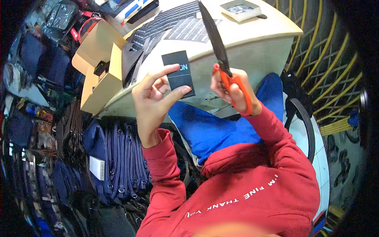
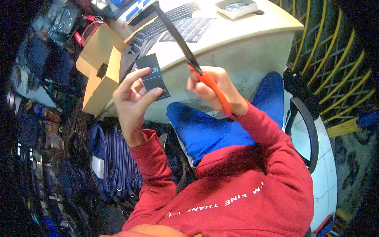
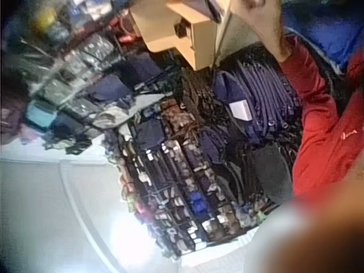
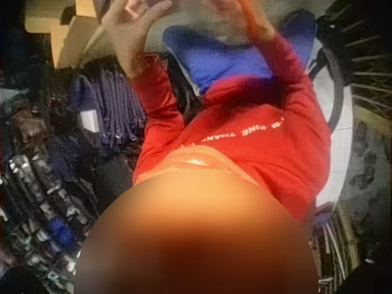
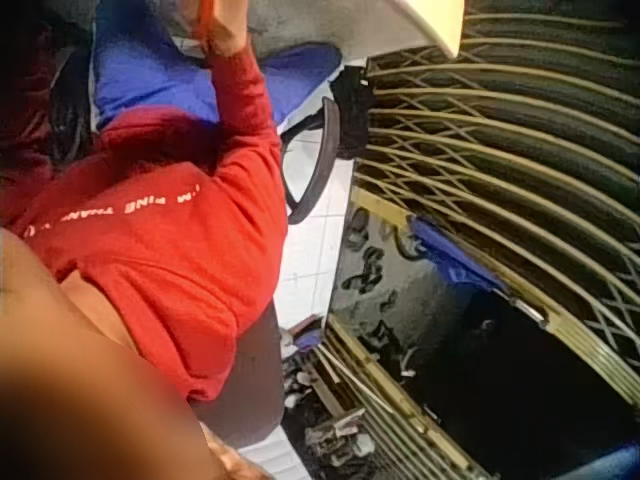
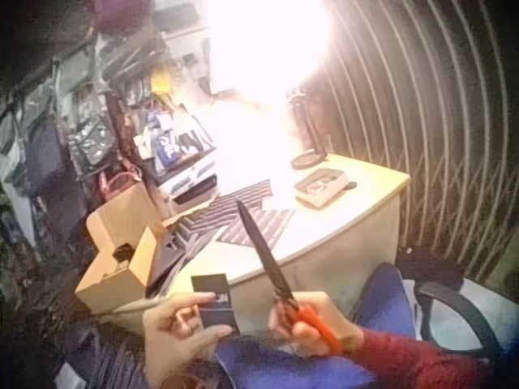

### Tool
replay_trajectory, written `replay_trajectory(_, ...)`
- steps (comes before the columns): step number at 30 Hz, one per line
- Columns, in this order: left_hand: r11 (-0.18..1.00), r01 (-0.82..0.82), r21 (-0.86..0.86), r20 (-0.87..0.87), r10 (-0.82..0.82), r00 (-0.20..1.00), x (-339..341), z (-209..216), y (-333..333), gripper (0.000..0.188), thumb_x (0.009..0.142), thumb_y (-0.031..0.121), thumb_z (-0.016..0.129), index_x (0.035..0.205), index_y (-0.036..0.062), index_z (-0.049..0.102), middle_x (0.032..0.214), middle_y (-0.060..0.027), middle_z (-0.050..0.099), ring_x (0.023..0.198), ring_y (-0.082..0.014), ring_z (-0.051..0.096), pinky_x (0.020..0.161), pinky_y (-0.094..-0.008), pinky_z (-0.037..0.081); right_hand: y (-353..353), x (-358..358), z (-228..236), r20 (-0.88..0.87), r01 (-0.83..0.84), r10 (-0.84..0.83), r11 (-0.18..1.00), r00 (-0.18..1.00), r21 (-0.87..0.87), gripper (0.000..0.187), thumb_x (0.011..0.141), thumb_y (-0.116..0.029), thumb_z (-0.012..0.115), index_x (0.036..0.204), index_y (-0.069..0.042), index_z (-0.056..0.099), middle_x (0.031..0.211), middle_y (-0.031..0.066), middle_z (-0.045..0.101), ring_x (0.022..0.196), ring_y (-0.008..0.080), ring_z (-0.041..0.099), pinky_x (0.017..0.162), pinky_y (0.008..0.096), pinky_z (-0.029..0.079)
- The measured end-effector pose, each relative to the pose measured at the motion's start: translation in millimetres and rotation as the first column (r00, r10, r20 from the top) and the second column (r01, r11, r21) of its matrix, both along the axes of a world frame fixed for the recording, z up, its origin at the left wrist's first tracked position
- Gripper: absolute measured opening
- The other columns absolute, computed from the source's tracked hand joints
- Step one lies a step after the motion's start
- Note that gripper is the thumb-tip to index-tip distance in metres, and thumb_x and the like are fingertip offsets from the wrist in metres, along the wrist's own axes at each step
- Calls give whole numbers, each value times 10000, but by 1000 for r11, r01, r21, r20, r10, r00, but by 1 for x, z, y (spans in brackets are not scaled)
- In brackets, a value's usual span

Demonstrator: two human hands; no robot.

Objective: Cutting individual labels or tags from a printed sheet using scissors.

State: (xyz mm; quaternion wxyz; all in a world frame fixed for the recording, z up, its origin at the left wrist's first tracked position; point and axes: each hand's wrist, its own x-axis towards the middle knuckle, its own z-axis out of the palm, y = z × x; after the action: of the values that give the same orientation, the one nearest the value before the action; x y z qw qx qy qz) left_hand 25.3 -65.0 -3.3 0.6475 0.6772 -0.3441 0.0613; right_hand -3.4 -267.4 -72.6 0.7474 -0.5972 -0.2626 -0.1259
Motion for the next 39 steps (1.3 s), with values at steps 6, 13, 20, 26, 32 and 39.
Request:
replay_trajectory(6, 995, -88, -56, 29, 90, 996, -9, 4, 23, 556, 648, -145, 733, 1174, -56, 573, 954, -64, 595, 853, -133, 611, 770, -265, 545, -18, -17, -10, -37, -21, 11, 966, 999, -259, 787, 709, -791, 501, 852, -18, 532, 642, -35, 396, 587, 72, 365, 518, 246, 303)
replay_trajectory(13, 999, -51, 11, 42, 51, 998, -9, -1, 36, 627, 614, -169, 724, 1203, -67, 534, 1088, -135, 587, 987, -218, 601, 825, -316, 551, -39, -21, -5, -90, -138, 106, 837, 990, -530, 630, 787, -620, 532, 912, -3, 537, 620, 40, 447, 571, 131, 438, 517, 288, 358)
replay_trajectory(20, 995, 68, 73, -49, -65, 997, -17, 2, 38, 618, 604, -98, 790, 1184, -15, 594, 1027, -40, 570, 780, -50, 530, 669, -184, 477, -43, -20, 33, -266, -384, 277, 645, 923, -661, 417, 767, -390, 597, 902, 4, 567, 664, 78, 537, 611, 169, 501, 573, 321, 414)
replay_trajectory(26, 980, 135, 146, -28, -132, 991, -21, 2, 40, 648, 579, -86, 803, 1189, 4, 602, 1071, -40, 570, 759, -35, 488, 645, -171, 449, -42, -19, 48, -265, -389, 294, 539, 918, -747, 351, 828, -380, 559, 796, -30, 571, 652, 85, 563, 599, 221, 545, 573, 349, 435)
replay_trajectory(32, 960, 178, 217, -54, -170, 984, -20, 3, 41, 639, 584, -87, 802, 1185, -3, 602, 1125, -68, 570, 816, -52, 512, 668, -179, 458, -43, -18, 48, -210, -391, 370, 527, 905, -755, 479, 892, -480, 517, 751, -23, 554, 625, 86, 551, 564, 224, 525, 553, 351, 428)
replay_trajectory(39, 954, 212, 212, -85, -198, 976, -19, 1, 38, 634, 593, -104, 793, 1188, -14, 595, 1163, -82, 551, 893, -78, 562, 691, -183, 471, -44, -17, 46, -227, -411, 379, 531, 897, -741, 498, 898, -488, 506, 741, -17, 545, 614, 93, 537, 556, 225, 512, 548, 359, 422)
